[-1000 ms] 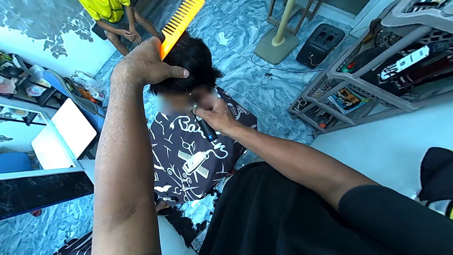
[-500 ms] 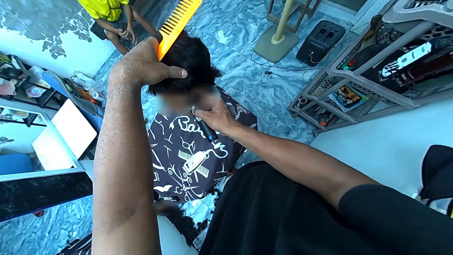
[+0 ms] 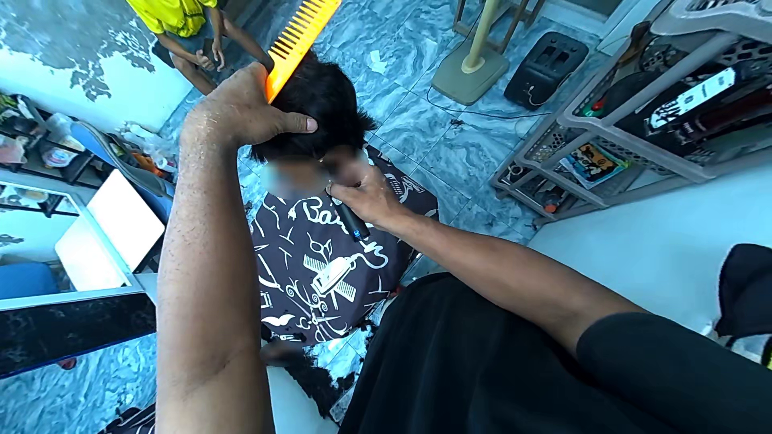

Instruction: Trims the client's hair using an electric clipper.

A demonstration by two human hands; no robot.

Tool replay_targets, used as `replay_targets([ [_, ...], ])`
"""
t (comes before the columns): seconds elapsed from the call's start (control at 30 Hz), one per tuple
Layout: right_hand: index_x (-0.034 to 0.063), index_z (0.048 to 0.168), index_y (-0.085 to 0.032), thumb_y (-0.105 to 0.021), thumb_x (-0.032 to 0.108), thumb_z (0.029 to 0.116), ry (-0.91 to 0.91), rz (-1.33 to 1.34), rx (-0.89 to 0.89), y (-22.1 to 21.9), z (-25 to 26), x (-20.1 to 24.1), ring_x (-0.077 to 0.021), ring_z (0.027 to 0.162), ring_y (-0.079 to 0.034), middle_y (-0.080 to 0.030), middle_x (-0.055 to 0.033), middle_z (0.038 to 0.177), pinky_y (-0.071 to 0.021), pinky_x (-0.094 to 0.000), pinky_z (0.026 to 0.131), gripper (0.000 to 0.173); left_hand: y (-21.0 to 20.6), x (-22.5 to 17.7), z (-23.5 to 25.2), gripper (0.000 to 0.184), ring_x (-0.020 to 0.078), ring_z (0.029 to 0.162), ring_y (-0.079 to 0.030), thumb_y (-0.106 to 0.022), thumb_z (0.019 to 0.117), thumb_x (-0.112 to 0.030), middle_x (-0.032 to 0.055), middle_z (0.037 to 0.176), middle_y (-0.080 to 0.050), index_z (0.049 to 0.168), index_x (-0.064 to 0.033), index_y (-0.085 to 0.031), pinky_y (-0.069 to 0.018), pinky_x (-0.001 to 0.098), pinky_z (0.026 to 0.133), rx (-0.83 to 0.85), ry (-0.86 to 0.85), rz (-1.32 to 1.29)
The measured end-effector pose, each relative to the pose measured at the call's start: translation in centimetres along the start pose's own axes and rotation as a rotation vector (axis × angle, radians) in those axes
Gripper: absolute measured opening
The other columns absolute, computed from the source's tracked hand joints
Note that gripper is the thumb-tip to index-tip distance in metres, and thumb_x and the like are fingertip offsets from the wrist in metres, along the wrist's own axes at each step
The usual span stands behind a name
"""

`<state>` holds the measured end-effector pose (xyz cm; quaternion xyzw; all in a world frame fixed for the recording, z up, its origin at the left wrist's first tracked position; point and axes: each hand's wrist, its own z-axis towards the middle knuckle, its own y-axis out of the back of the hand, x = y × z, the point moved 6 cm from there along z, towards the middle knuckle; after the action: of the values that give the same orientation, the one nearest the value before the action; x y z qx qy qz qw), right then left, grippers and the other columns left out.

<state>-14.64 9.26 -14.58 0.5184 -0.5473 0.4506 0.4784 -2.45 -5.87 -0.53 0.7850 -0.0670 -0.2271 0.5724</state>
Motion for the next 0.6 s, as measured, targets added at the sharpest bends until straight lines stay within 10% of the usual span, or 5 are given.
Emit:
replay_targets([
  [0.6, -0.0017, 0.113, -0.063, -0.065, 0.019, 0.0992, -0.215, 0.356, 0.165, -0.9, -2.0, -1.6, -0.0257, 0.067, -0.07, -0.069, -0.0174, 0.09, -0.0628, -0.042, 0.061, 0.025, 0.1, -0.5, -0.9, 0.08, 0.0336, 0.11, -0.066, -0.088, 0.0781, -0.046, 0.02, 0.116, -0.066, 0.134, -0.0042, -0.05, -0.0505, 0.0622, 0.096, 0.013, 0.004, -0.035],
])
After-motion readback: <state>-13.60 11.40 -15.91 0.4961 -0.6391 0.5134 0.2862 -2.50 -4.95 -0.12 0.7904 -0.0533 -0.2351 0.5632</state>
